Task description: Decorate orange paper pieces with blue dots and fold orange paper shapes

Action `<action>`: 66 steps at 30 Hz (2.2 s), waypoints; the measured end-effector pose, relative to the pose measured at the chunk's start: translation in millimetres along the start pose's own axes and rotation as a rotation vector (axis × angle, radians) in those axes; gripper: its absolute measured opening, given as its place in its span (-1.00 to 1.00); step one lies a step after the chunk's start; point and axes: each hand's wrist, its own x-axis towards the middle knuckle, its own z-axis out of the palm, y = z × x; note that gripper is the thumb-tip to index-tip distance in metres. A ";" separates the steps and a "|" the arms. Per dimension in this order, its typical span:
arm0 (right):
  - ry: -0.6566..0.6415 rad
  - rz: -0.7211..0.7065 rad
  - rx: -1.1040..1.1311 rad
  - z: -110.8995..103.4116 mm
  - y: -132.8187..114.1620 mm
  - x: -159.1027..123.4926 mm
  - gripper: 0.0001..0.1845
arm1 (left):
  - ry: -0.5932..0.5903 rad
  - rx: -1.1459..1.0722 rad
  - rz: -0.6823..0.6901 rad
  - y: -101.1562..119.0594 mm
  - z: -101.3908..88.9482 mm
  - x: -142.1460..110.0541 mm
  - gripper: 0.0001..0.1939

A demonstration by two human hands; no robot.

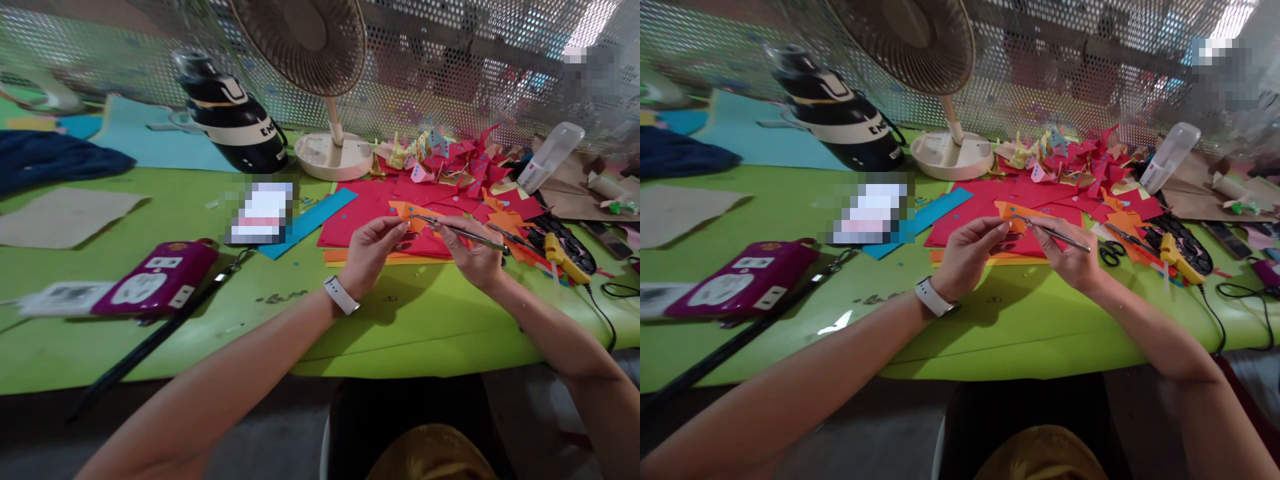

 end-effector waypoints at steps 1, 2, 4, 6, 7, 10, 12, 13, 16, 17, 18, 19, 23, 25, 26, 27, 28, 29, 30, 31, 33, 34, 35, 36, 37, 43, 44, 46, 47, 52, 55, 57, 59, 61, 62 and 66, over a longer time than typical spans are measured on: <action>-0.004 0.002 -0.005 -0.5 -0.2 0.2 -0.84 | 0.001 0.004 -0.001 0.2 0.0 0.0 -0.60; -0.005 0.002 -0.008 -0.9 -0.6 0.4 -0.84 | 0.003 0.007 -0.002 0.4 -0.1 0.1 -0.61; 0.006 -0.007 0.001 -1.5 -1.4 0.9 -0.85 | 0.006 0.008 -0.005 1.0 -0.2 0.1 -0.61; 0.015 -0.019 0.025 -1.3 -1.6 1.1 -0.86 | 0.005 0.008 -0.005 1.3 -0.1 0.0 -0.62; 0.014 -0.023 0.035 -1.0 -1.4 1.1 -0.86 | 0.004 0.008 -0.004 1.3 -0.1 -0.1 -0.61; -0.001 -0.013 0.017 -0.6 -0.4 0.7 -0.85 | -0.001 0.009 -0.005 1.2 0.3 -0.5 -0.60; -0.007 -0.001 -0.012 -1.5 -0.5 0.7 -0.83 | -0.003 0.007 -0.010 1.4 0.4 -0.7 -0.60; -0.002 0.003 -0.022 -2.4 -0.9 1.0 -0.83 | -0.001 0.005 -0.013 1.6 0.4 -0.8 -0.60; 0.031 -0.010 -0.014 -5.5 -2.2 3.4 -0.84 | 0.004 0.001 -0.024 2.1 -0.3 0.2 -0.60; 0.042 -0.015 -0.006 -6.5 -2.2 4.6 -0.84 | 0.007 -0.001 -0.028 2.0 -0.9 1.0 -0.60; 0.046 -0.020 -0.002 -7.4 -1.7 5.7 -0.83 | 0.011 -0.006 -0.029 1.7 -1.8 2.2 -0.59; 0.038 -0.028 -0.004 -8.4 -0.7 6.6 -0.83 | 0.017 -0.014 -0.028 1.2 -2.9 3.8 -0.59; -0.110 -0.184 -0.053 -16.9 8.0 1.8 -0.82 | 0.070 -0.035 -0.015 -1.7 -9.1 13.0 -0.58; -0.238 -0.340 -0.124 -25.0 13.9 -8.0 -0.77 | 0.102 -0.037 -0.008 -3.0 -12.0 17.7 -0.58; -0.308 -0.422 -0.183 -29.7 16.9 -14.5 -0.75 | 0.112 -0.041 -0.005 -3.5 -13.2 19.7 -0.59; -0.370 -0.507 -0.252 -34.5 19.8 -21.6 -0.75 | 0.116 -0.044 -0.003 -3.8 -14.0 21.2 -0.59; -0.432 -0.579 -0.309 -39.2 22.7 -28.8 -0.74 | 0.114 -0.046 -0.003 -4.1 -14.4 22.3 -0.60; -0.501 -0.622 -0.355 -43.5 25.5 -35.6 -0.72 | 0.108 -0.045 -0.005 -4.2 -14.6 22.9 -0.62; -0.556 -0.635 -0.379 -47.2 28.2 -41.8 -0.69 | 0.100 -0.041 -0.009 -4.2 -14.6 23.0 -0.63; -0.603 -0.627 -0.386 -50.5 30.8 -47.0 -0.66 | 0.093 -0.037 -0.013 -4.1 -14.5 22.9 -0.64; -0.673 -0.566 -0.366 -56.4 35.7 -54.8 -0.59 | 0.082 -0.031 -0.016 -4.0 -14.2 22.1 -0.64; -0.695 -0.528 -0.355 -59.5 37.9 -57.5 -0.55 | 0.074 -0.029 -0.017 -3.9 -14.2 21.7 -0.64; -0.713 -0.488 -0.349 -63.5 40.0 -59.8 -0.50 | 0.067 -0.028 -0.017 -4.0 -14.3 21.5 -0.64; -0.725 -0.448 -0.352 -68.6 42.0 -61.8 -0.48 | 0.061 -0.028 -0.016 -4.1 -14.5 21.5 -0.63; -0.725 -0.415 -0.362 -75.3 44.0 -63.7 -0.47 | 0.058 -0.028 -0.015 -4.2 -14.8 21.7 -0.63; -0.534 0.028 -0.770 -147.0 56.2 -75.5 -0.49 | 0.085 -0.029 -0.012 -5.0 -15.5 24.1 -0.61; -0.528 0.159 -0.890 -159.7 57.8 -77.0 -0.47 | 0.085 -0.026 -0.014 -5.1 -15.4 24.3 -0.62; -0.607 0.382 -1.046 -180.7 60.8 -79.4 -0.44 | 0.081 -0.015 -0.012 -5.4 -15.3 24.4 -0.62; -0.647 0.447 -1.070 -188.7 62.3 -80.3 -0.43 | 0.077 -0.008 -0.011 -5.6 -15.3 24.5 -0.62; -0.621 0.455 -0.899 -215.6 78.6 -83.6 -0.60 | 0.090 0.006 0.001 -6.5 -16.4 25.6 -0.62; -0.605 0.431 -0.835 -228.2 93.7 -85.8 -0.63 | 0.096 0.003 0.001 -7.0 -17.1 26.3 -0.63; -0.644 0.398 -0.856 -232.2 100.9 -87.3 -0.55 | 0.090 -0.001 -0.001 -7.4 -17.1 26.4 -0.63; -0.669 0.361 -0.893 -231.5 104.2 -87.8 -0.47 | 0.078 -0.007 -0.001 -7.5 -16.7 26.1 -0.63; -0.631 0.350 -0.954 -228.0 104.9 -86.9 -0.43 | 0.071 -0.016 0.000 -7.4 -16.1 25.7 -0.64; -0.600 0.352 -0.988 -226.1 105.3 -86.0 -0.43 | 0.071 -0.019 -0.001 -7.2 -15.9 25.5 -0.64; -0.526 0.381 -1.015 -224.9 113.8 -83.5 -0.51 | 0.068 -0.015 -0.005 -6.6 -15.2 25.0 -0.65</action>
